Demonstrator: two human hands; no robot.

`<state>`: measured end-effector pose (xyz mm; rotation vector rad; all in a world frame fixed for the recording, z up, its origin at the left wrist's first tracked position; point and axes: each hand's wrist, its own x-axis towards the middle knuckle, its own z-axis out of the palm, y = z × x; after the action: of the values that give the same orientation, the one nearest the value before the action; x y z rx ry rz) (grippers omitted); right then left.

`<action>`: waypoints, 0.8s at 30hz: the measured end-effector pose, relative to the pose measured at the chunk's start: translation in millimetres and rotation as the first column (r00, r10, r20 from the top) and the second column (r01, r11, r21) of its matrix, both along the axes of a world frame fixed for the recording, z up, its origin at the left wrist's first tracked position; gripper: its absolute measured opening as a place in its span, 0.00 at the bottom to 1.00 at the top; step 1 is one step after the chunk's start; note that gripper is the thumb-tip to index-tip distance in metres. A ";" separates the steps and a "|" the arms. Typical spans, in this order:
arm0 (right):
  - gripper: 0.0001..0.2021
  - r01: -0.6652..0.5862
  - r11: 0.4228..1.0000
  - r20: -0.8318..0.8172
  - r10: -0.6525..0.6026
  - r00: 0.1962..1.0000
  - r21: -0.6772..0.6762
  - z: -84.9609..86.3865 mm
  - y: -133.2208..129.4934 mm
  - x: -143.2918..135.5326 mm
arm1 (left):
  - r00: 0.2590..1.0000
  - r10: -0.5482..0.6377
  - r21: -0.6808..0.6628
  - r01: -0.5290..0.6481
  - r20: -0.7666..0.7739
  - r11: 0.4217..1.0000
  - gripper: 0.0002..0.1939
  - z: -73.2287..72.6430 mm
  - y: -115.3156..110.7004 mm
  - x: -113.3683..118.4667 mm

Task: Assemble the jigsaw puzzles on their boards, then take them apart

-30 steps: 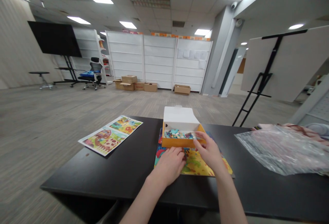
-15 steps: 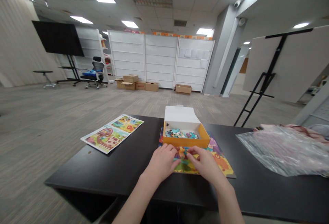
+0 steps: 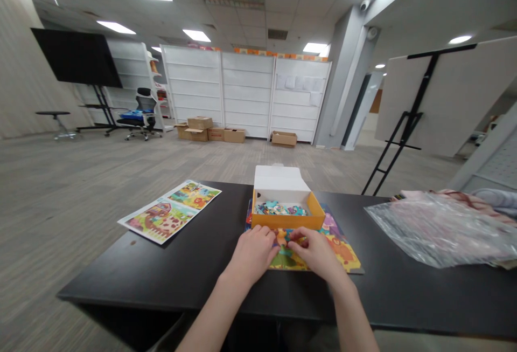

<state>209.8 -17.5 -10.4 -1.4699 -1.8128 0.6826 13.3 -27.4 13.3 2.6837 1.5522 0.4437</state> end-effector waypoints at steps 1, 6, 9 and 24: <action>0.06 -0.001 1.000 -0.031 0.000 1.000 -0.011 -3.4 2.0 0.2 | 1.000 -0.005 0.002 0.005 0.001 1.000 0.11 -0.4 -0.2 -0.4; 0.07 -0.030 0.999 -0.189 0.024 0.982 -0.029 -16.5 8.6 -0.3 | 1.000 -0.010 0.000 0.010 0.003 1.000 0.09 -0.9 -2.5 -1.5; 0.08 -0.012 1.000 -0.219 0.008 0.976 -0.015 -18.1 8.7 -1.3 | 1.000 -0.005 0.008 0.005 0.006 1.000 0.10 -1.7 -2.7 -1.0; 0.06 -0.032 0.999 -0.160 0.028 0.987 -0.024 -9.5 6.8 -5.1 | 1.000 0.000 0.041 0.000 0.011 0.999 0.14 -8.4 3.5 1.8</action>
<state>204.7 -10.8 -19.9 -1.3666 -1.7120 0.8178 15.1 -23.9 4.9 2.7064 1.5569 0.4946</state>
